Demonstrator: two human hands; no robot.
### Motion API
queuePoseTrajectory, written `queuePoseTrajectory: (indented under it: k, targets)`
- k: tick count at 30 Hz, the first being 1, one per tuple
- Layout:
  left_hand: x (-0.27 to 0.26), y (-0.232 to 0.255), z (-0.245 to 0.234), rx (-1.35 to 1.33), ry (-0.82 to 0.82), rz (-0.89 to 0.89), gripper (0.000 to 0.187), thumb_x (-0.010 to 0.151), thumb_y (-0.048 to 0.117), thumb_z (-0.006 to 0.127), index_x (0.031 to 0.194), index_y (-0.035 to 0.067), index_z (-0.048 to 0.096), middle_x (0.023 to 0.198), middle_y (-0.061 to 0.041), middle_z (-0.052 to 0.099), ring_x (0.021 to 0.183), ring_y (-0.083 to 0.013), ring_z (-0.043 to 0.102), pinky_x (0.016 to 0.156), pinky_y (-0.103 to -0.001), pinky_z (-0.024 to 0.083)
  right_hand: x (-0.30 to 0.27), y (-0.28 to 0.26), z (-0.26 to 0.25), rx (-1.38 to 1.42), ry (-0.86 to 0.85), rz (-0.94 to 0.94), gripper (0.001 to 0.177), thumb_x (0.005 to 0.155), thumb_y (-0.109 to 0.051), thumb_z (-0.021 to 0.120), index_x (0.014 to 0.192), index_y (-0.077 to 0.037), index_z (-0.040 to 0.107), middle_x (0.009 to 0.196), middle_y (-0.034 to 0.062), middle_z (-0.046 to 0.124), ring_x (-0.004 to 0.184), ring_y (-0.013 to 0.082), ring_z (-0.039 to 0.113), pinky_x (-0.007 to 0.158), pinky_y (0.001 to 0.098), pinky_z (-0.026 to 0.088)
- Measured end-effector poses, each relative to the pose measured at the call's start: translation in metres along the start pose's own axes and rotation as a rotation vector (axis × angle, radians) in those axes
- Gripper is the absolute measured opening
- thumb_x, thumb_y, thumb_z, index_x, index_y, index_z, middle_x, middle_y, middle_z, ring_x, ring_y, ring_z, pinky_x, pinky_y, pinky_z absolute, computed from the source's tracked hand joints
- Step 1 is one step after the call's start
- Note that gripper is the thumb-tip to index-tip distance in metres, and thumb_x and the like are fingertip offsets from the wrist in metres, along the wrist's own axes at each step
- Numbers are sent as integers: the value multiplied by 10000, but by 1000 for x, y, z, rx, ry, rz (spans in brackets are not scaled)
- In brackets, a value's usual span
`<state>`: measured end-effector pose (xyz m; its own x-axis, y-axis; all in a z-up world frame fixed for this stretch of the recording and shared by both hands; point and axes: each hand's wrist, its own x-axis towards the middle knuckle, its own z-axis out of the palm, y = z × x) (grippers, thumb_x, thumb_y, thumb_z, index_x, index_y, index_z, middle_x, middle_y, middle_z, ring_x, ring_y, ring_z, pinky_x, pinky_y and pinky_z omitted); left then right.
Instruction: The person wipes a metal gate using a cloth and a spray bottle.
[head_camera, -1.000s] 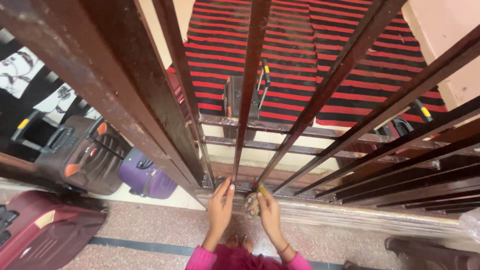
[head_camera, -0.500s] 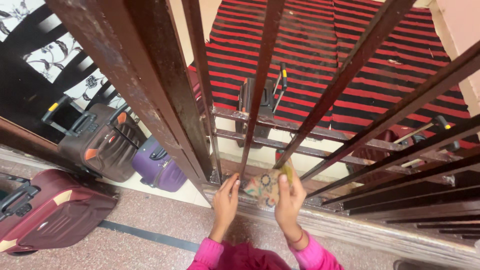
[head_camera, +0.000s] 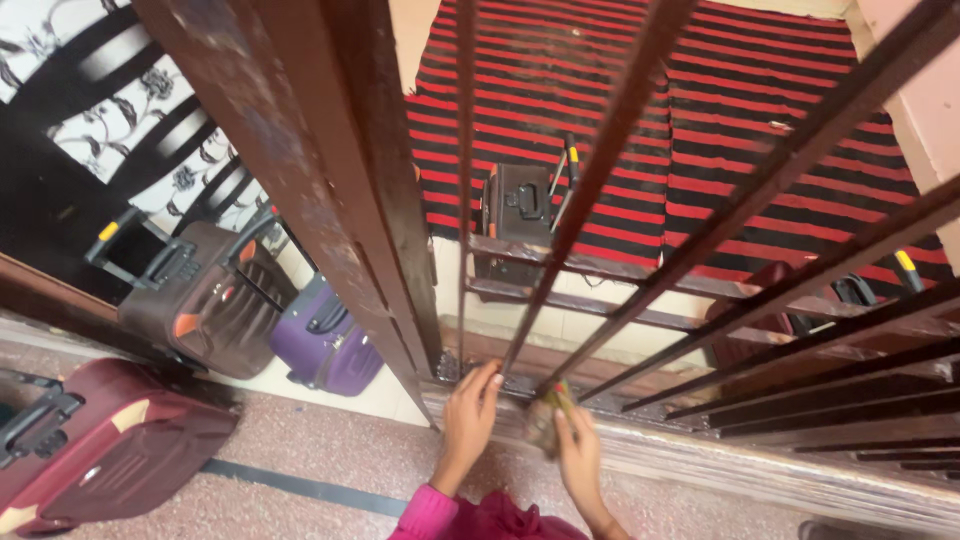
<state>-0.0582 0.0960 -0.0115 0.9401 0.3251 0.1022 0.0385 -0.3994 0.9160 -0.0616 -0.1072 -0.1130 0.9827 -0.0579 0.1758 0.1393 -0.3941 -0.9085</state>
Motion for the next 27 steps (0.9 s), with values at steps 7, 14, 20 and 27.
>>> queuePoseTrajectory:
  k: [7,14,20,27]
  targets:
    - [14,-24,-9,12,-56,186,296,996,269,593,1182,68,706,1104,-141,745,993,-361,716,811,-422,550,-30,13,28,21,235,-72,321,1017,-222,649,1255,-17,716,927,66,760,783,91,674,673,238,532]
    - [28,-24,-33,-56,-185,236,313,991,260,601,1216,64,695,1189,-148,727,1049,-356,715,851,-396,562,3,-41,98,-17,208,140,283,950,-164,676,1192,-35,748,897,135,759,654,112,647,534,281,481]
    - [17,-36,-57,-55,-56,318,230,934,177,665,1139,148,764,1188,-70,759,1057,-267,757,866,-348,581,22,-78,106,226,222,276,220,937,-105,668,1104,13,750,943,101,709,659,149,606,545,280,466]
    - [26,-71,-51,-15,101,498,473,944,191,673,1381,46,567,1435,-160,565,1267,-337,617,1033,-412,510,43,-184,57,367,352,-157,250,976,-69,621,1193,14,715,1128,97,673,953,142,652,817,268,543]
